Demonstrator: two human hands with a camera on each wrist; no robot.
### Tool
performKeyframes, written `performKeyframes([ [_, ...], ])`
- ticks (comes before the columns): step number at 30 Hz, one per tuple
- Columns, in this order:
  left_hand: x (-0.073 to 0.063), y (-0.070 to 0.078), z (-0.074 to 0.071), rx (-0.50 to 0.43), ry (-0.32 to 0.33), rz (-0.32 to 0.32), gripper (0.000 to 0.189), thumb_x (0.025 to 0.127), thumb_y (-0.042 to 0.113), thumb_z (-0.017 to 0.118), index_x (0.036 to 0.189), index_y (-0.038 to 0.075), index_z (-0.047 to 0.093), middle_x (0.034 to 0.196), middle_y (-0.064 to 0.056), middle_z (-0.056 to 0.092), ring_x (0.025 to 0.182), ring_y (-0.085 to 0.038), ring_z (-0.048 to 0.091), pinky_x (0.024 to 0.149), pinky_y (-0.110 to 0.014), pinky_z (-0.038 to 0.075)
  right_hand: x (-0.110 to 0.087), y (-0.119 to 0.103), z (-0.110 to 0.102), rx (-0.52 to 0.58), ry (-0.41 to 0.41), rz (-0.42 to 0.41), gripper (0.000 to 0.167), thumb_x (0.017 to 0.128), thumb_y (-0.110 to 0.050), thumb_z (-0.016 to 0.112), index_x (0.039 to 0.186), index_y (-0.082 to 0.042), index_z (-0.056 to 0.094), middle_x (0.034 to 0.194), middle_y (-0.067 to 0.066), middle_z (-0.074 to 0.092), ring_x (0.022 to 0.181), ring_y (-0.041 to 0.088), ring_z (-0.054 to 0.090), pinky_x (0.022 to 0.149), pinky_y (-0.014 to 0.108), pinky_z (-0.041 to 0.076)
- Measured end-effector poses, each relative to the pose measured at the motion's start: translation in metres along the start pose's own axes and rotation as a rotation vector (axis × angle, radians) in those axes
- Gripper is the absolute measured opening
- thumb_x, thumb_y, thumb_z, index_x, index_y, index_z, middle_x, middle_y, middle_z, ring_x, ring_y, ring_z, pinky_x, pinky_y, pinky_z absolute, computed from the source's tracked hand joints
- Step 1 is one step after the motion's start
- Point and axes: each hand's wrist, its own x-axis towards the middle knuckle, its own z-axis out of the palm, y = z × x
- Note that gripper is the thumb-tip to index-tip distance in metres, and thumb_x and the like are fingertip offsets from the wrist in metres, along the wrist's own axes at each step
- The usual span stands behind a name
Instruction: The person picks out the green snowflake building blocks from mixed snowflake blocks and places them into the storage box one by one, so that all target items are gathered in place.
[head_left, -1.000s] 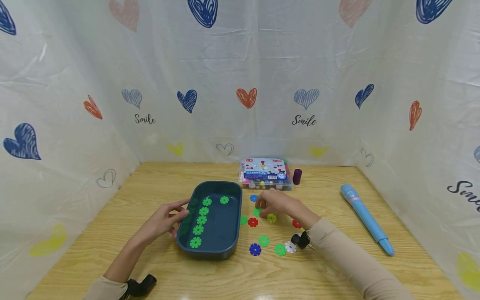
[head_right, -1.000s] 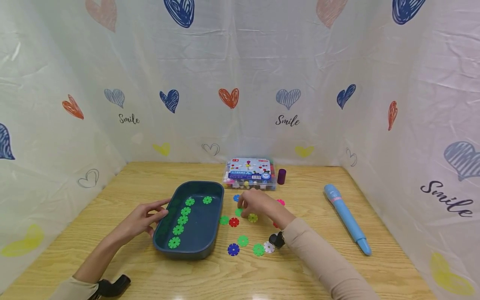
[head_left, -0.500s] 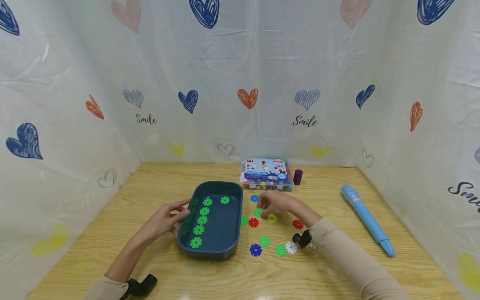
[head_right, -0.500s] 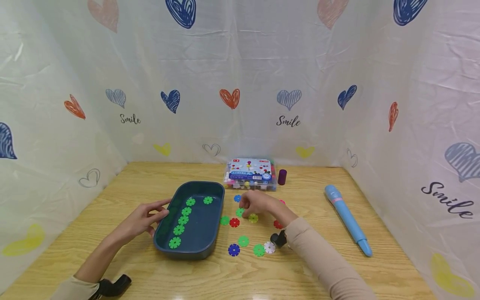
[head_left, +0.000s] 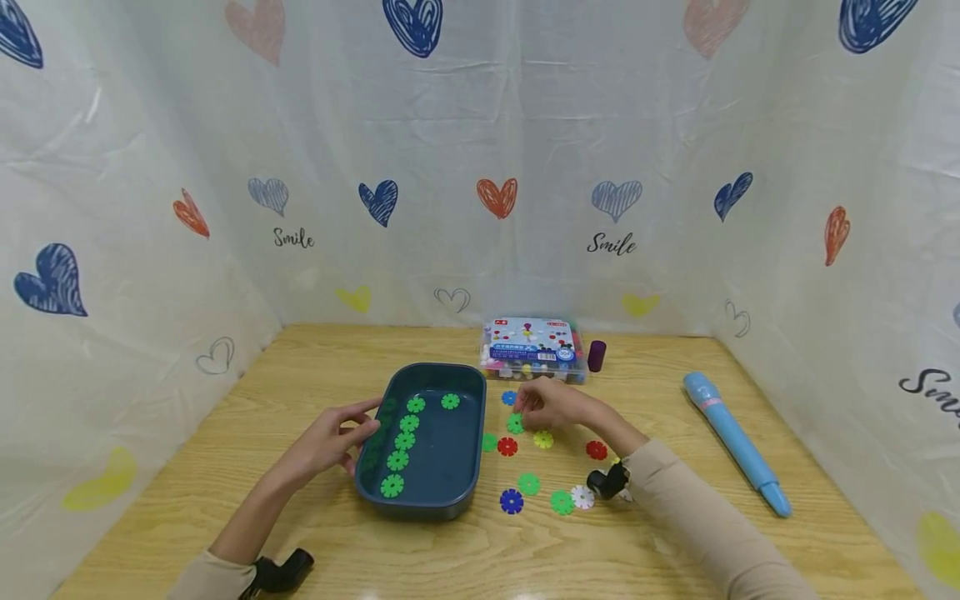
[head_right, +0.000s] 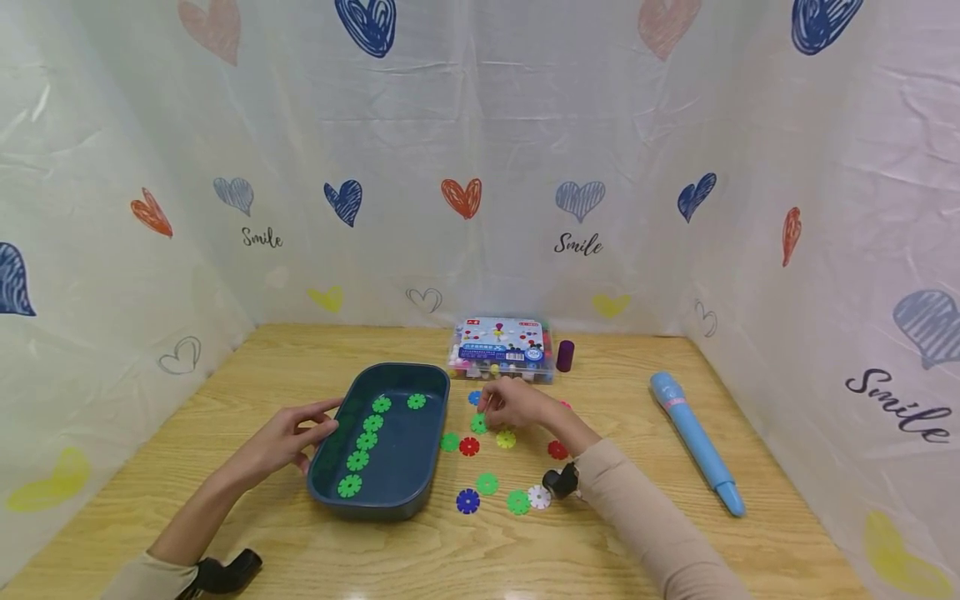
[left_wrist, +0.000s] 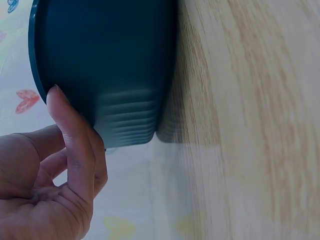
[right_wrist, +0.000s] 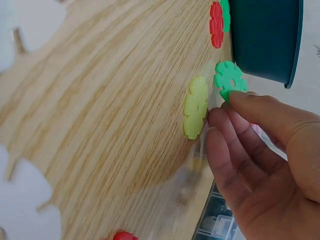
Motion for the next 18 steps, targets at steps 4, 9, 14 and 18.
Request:
performKeyframes([
  [4, -0.001, -0.001, 0.0, -0.001, 0.003, -0.003, 0.06, 0.1, 0.029, 0.056, 0.151, 0.004, 0.036, 0.108, -0.025, 0.051, 0.068, -0.012, 0.057, 0.049, -0.035, 0.057, 0.0, -0.001, 0.0, 0.038, 0.009, -0.029, 0.01, 0.093, -0.001, 0.059, 0.1, 0.0, 0.067, 0.088, 0.01, 0.068, 0.076, 0.012, 0.058, 0.069, 0.021, 0.053],
  [9, -0.001, -0.001, 0.0, 0.004, 0.002, -0.003, 0.06, 0.1, 0.028, 0.056, 0.151, 0.004, 0.036, 0.108, -0.025, 0.051, 0.067, -0.012, 0.057, 0.049, -0.035, 0.057, 0.0, -0.001, -0.002, 0.056, 0.032, -0.04, 0.014, 0.096, -0.003, 0.057, 0.104, 0.002, 0.067, 0.093, 0.012, 0.068, 0.081, 0.014, 0.061, 0.075, 0.022, 0.055],
  [14, 0.0, -0.001, 0.0, 0.004, -0.001, -0.002, 0.059, 0.101, 0.027, 0.055, 0.151, 0.003, 0.035, 0.106, -0.025, 0.051, 0.066, -0.012, 0.056, 0.049, -0.036, 0.057, 0.002, -0.002, -0.008, 0.081, 0.039, -0.054, 0.016, 0.097, -0.004, 0.057, 0.107, 0.003, 0.067, 0.099, 0.017, 0.07, 0.085, 0.026, 0.069, 0.076, 0.033, 0.061],
  [18, 0.0, -0.001, 0.0, 0.004, -0.001, -0.002, 0.06, 0.101, 0.028, 0.055, 0.152, 0.004, 0.035, 0.107, -0.025, 0.051, 0.066, -0.012, 0.057, 0.049, -0.035, 0.057, 0.004, -0.004, -0.015, 0.118, 0.05, -0.064, 0.017, 0.097, -0.003, 0.057, 0.108, 0.004, 0.068, 0.101, 0.02, 0.07, 0.086, 0.036, 0.071, 0.073, 0.04, 0.062],
])
